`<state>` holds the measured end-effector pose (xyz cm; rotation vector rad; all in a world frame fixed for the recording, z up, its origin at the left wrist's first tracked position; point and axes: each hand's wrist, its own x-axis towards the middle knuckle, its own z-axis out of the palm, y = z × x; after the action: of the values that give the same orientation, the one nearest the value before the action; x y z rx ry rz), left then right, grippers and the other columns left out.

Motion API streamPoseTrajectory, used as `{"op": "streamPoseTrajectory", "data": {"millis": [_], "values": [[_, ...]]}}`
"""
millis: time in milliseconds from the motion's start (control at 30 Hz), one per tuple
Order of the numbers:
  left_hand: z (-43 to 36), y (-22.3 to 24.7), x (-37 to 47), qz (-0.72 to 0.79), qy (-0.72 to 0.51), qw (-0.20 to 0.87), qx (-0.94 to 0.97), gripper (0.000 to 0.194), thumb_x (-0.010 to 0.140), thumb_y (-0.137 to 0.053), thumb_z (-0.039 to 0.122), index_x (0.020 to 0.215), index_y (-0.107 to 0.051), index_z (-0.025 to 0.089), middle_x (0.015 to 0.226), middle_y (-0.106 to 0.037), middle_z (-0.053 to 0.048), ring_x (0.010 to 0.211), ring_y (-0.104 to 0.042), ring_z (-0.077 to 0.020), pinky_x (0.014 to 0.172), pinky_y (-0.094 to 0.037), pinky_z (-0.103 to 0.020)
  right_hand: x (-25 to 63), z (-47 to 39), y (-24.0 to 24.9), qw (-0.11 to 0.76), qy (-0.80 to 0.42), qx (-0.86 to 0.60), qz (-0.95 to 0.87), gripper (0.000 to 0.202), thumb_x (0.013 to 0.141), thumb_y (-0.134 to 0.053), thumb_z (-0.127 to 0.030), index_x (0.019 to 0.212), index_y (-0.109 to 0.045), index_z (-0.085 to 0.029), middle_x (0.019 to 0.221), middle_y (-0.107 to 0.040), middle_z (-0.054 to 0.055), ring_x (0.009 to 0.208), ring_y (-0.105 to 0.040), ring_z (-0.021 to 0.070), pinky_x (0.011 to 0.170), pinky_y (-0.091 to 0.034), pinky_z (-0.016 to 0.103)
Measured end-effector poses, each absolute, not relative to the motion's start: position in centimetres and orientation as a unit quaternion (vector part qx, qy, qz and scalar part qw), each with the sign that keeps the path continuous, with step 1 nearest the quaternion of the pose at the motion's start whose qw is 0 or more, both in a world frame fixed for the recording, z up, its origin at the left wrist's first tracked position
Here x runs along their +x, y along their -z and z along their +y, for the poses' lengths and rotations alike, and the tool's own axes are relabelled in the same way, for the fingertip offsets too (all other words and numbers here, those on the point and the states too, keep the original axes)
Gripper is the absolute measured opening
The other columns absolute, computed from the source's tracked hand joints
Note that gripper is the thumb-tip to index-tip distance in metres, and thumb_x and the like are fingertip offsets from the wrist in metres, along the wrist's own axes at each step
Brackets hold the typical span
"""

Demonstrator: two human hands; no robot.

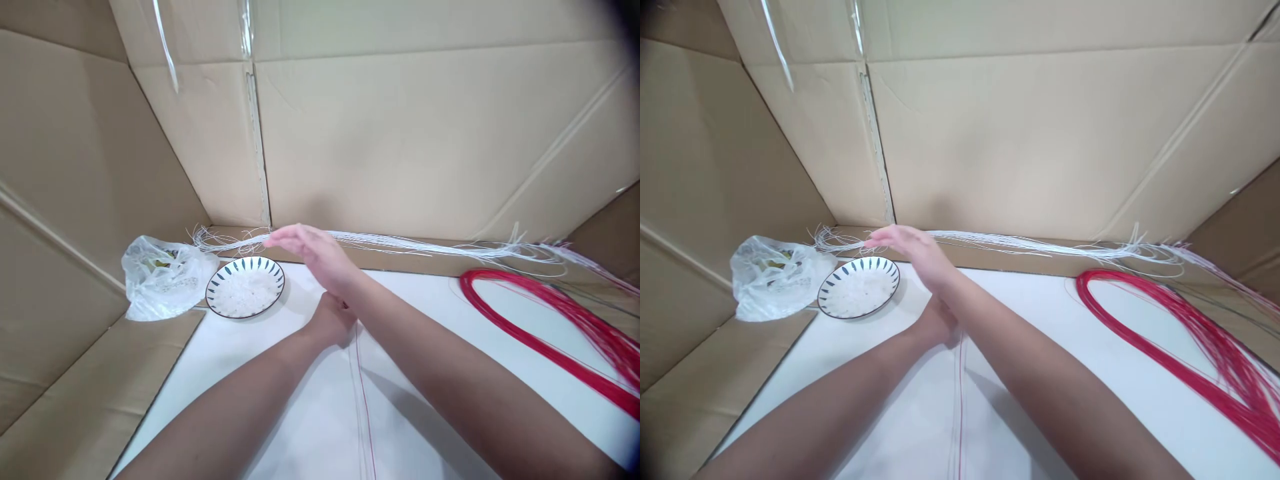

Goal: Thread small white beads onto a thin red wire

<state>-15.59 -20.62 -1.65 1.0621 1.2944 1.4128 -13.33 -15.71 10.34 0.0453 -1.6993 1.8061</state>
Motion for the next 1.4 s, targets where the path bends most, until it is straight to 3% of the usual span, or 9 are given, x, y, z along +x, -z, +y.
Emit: {"op": "streamPoseTrajectory", "data": {"millis": [67,167,267,333,500,633,867,1167,1400], "values": [[-20.3,1.4,-15.3,0.536,-0.542,0.461,0.455,0.030,0.099,-0.066,0.035,0.122,-0.068,0.017,0.125,-0.069,-0.009,0.105,-0.069,-0.0250,0.090,-0.061,-0.044,-9.5,-14.4,-9.8,0.379,-0.665,-0.028,-0.643,0.037,0.093,-0.066,-0.058,0.097,-0.076,-0.022,0.104,-0.077,0.006,0.110,-0.070,0.0212,0.107,-0.047,0.038],[-20.1,1.1,-15.4,0.554,-0.520,0.448,0.470,0.026,0.099,-0.066,0.033,0.118,-0.068,0.016,0.119,-0.071,-0.009,0.099,-0.070,-0.0216,0.087,-0.061,-0.042,-3.2,-11.9,-7.6,0.460,-0.602,-0.210,-0.617,0.040,0.082,-0.072,-0.061,0.086,-0.073,-0.021,0.086,-0.073,0.004,0.085,-0.068,0.0171,0.077,-0.052,0.029],[-20.1,1.0,-15.8,0.571,-0.529,0.429,0.459,0.025,0.099,-0.066,0.034,0.115,-0.068,0.015,0.111,-0.071,-0.007,0.092,-0.070,-0.0196,0.081,-0.062,-0.038,2.3,-9.7,-4.2,0.466,-0.568,-0.305,-0.607,0.038,0.082,-0.068,-0.057,0.080,-0.067,-0.019,0.070,-0.063,0.002,0.059,-0.052,0.0121,0.054,-0.038,0.026],[-20.2,1.0,-16.2,0.581,-0.539,0.414,0.448,0.023,0.099,-0.066,0.034,0.110,-0.068,0.014,0.104,-0.071,-0.006,0.085,-0.070,-0.0174,0.075,-0.061,-0.035,4.7,-9.0,-2.0,0.449,-0.551,-0.347,-0.612,0.030,0.078,-0.069,-0.049,0.078,-0.065,-0.019,0.066,-0.059,0.000,0.054,-0.044,0.0110,0.050,-0.031,0.025],[-20.7,0.4,-16.5,0.601,-0.548,0.391,0.432,0.020,0.095,-0.071,0.034,0.091,-0.069,0.015,0.078,-0.066,0.001,0.068,-0.062,-0.0134,0.067,-0.055,-0.030,6.1,-8.8,0.2,0.345,-0.550,-0.346,-0.677,0.023,0.065,-0.062,-0.020,0.086,-0.071,-0.019,0.082,-0.070,0.002,0.072,-0.057,0.0157,0.069,-0.046,0.029],[-21.2,-0.4,-16.0,0.627,-0.543,0.376,0.414,0.028,0.074,-0.084,0.047,0.071,-0.073,0.021,0.061,-0.061,-0.001,0.062,-0.054,-0.0165,0.061,-0.045,-0.029,6.1,-8.7,0.0,0.248,-0.555,-0.317,-0.727,0.034,0.062,-0.051,-0.008,0.083,-0.075,-0.019,0.085,-0.073,0.003,0.083,-0.062,0.0180,0.079,-0.046,0.031],[-21.8,-1.3,-15.6,0.675,-0.499,0.374,0.395,0.034,0.064,-0.083,0.057,0.064,-0.074,0.025,0.065,-0.060,-0.003,0.064,-0.051,-0.0189,0.057,-0.041,-0.027,6.5,-8.9,0.0,0.188,-0.579,-0.310,-0.730,0.043,0.062,-0.043,-0.005,0.090,-0.072,-0.020,0.068,-0.069,-0.002,0.072,-0.061,0.0160,0.073,-0.045,0.029],[-22.2,-1.3,-15.6,0.681,-0.479,0.351,0.428,0.037,0.068,-0.079,0.061,0.064,-0.073,0.025,0.064,-0.059,-0.002,0.065,-0.051,-0.0190,0.058,-0.044,-0.026,6.7,-9.1,-0.1,0.188,-0.577,-0.273,-0.746,0.044,0.063,-0.043,-0.003,0.094,-0.069,-0.021,0.076,-0.074,-0.001,0.077,-0.064,0.0174,0.074,-0.046,0.029],[-22.5,-1.5,-15.9,0.673,-0.433,0.384,0.460,0.033,0.081,-0.075,0.059,0.074,-0.073,0.026,0.071,-0.060,0.001,0.068,-0.052,-0.0158,0.059,-0.044,-0.021,6.7,-9.3,-0.5,0.179,-0.576,-0.249,-0.758,0.042,0.067,-0.044,-0.004,0.096,-0.068,-0.021,0.074,-0.071,-0.001,0.078,-0.063,0.0161,0.076,-0.047,0.029]]}}
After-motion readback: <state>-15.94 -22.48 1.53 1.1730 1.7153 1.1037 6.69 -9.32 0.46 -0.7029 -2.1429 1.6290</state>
